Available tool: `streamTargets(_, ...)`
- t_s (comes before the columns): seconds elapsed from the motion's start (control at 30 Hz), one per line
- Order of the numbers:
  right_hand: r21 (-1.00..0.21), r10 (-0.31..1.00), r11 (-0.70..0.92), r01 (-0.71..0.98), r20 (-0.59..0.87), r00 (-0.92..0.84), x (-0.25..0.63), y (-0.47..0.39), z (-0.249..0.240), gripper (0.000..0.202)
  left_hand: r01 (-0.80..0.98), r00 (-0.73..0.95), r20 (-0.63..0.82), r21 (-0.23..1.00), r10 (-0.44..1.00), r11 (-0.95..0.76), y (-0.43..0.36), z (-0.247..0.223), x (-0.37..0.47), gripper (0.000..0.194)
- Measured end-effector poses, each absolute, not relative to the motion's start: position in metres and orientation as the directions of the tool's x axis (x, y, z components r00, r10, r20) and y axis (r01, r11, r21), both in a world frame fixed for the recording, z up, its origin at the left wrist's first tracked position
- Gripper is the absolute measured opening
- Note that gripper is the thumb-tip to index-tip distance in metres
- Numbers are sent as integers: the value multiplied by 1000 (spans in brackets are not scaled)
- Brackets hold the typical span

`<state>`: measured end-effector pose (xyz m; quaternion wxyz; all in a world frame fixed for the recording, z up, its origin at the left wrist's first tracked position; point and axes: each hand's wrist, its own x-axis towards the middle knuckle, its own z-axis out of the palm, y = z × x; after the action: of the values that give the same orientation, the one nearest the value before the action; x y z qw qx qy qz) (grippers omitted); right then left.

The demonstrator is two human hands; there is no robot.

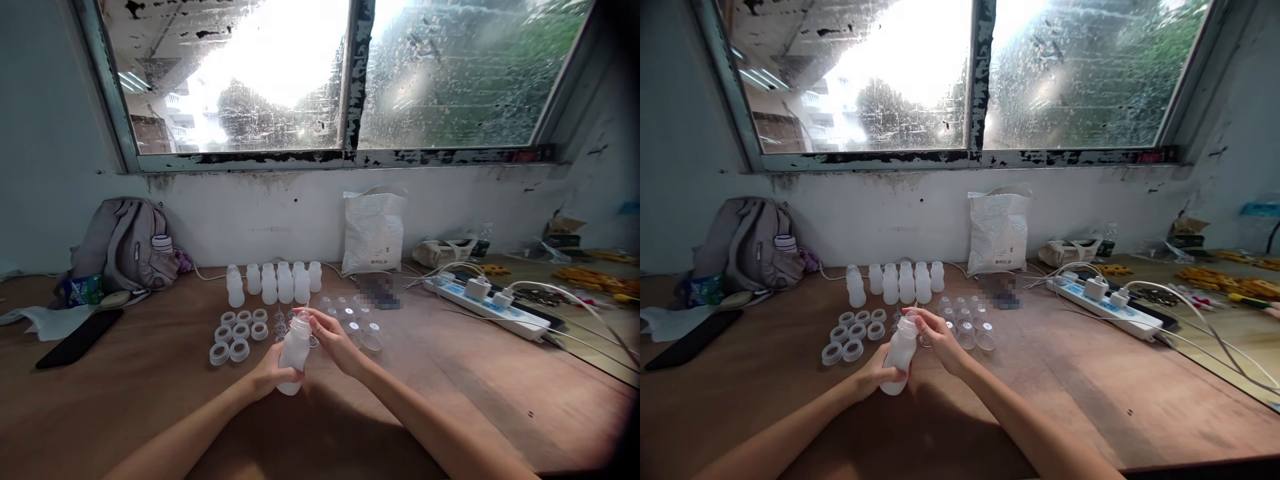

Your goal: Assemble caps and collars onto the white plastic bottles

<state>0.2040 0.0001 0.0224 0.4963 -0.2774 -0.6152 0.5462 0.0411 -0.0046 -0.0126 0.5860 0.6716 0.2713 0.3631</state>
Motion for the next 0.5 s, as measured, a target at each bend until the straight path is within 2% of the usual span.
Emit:
streamTargets(0.13,-945,866,72,-318,217,-451,204,0,26,41,-169,666,104,985,739,14,-4,-19,39,21)
streamTargets(0.23,-935,853,1,-356,187,-487,205,0,26,39,-225,721,71,965,689,137,-3,-23,39,24)
streamTargets(0.5,-947,809,53,-316,226,-542,210,0,27,42,-286,747,44,922,663,261,-5,-20,38,26)
